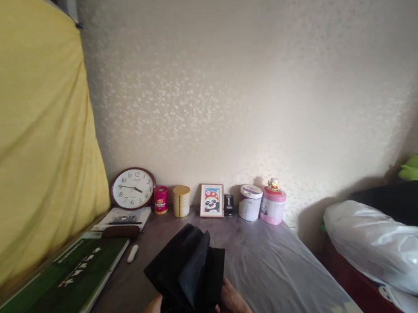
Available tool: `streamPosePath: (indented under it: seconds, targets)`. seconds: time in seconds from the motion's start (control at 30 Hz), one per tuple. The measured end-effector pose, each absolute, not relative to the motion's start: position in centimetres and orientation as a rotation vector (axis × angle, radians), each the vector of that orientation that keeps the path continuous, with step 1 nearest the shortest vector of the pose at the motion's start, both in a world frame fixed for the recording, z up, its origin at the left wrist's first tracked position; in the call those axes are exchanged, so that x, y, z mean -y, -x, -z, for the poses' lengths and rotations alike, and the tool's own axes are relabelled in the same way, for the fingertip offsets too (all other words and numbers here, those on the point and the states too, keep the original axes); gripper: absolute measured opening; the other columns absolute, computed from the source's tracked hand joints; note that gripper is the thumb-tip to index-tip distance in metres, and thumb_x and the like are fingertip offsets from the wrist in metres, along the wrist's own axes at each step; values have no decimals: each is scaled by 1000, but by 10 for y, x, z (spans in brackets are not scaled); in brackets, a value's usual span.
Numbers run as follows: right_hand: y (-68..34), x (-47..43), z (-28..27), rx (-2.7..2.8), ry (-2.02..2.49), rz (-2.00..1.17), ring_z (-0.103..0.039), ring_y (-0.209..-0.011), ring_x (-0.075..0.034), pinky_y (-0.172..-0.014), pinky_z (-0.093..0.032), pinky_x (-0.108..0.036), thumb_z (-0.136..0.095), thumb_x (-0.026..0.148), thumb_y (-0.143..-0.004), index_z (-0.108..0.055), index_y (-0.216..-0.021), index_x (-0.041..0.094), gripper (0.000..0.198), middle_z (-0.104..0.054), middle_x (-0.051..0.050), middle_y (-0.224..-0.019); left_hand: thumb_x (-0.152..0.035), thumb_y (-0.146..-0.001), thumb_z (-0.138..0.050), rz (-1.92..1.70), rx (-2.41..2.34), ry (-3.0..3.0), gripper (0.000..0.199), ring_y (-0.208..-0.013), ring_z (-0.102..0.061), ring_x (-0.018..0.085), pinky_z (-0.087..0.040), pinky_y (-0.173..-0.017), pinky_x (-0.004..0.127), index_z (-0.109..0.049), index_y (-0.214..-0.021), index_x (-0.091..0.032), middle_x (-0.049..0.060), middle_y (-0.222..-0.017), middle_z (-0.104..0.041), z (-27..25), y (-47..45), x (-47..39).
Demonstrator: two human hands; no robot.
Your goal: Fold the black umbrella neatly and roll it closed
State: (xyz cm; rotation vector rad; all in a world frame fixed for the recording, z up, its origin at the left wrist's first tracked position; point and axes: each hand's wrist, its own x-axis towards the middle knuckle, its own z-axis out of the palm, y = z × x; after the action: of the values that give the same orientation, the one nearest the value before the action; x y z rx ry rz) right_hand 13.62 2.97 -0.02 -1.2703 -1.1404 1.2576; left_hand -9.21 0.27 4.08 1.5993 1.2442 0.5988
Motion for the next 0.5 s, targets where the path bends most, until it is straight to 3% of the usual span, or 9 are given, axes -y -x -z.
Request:
streamPosePath:
  seconds: [0.1,0.17,0.23,0.37,0.5]
  targets:
    - [-143,-17,-8,1181,1340,-1320,-35,-34,-5,-36,-26,-17,-52,30,-70,-62,-62,16,19,-46,5,-41,-16,-72,-50,-575,-1331,-1810,40,-80,-64,16,-48,-73,25,-50,-112,-18,3,-89,-65,-30,83,-9]
    - [-152,-8,-13,1229,1345,-1343,-34,-34,-4,-35,-21,-16,-52,31,-70,-62,-65,16,19,-50,5,-46,-5,-71,-47,-540,-1415,-2007,50,-107,-56,17,-41,-90,25,-46,-119,-18,7,-111,-60,-22,79,-12]
    - [-164,-1,-15,1243,1355,-1348,-34,-35,-4,-36,-20,-17,-53,34,-69,-61,-67,16,20,-53,5,-49,2,-69,-44,-476,-1485,-2127,61,-120,-46,18,-36,-97,24,-39,-127,-15,11,-127,-50,-15,74,-12]
    - [-186,6,-10,1208,1500,-1225,-41,-38,-8,-40,-28,-20,-56,39,-65,-61,-66,17,22,-53,5,-47,6,-70,-39,-301,-1611,-2199,62,-107,-57,25,-43,-89,31,-34,-131,-5,22,-137,-36,-11,65,-5]
    - [-195,6,-20,1183,1665,-624,-58,-61,-18,-56,-42,-27,-59,34,-61,-62,-61,21,13,-63,-2,-60,5,-71,-40,-237,-1607,-2252,63,-98,-61,22,-46,-84,31,-33,-133,-8,21,-139,-32,-16,63,1]
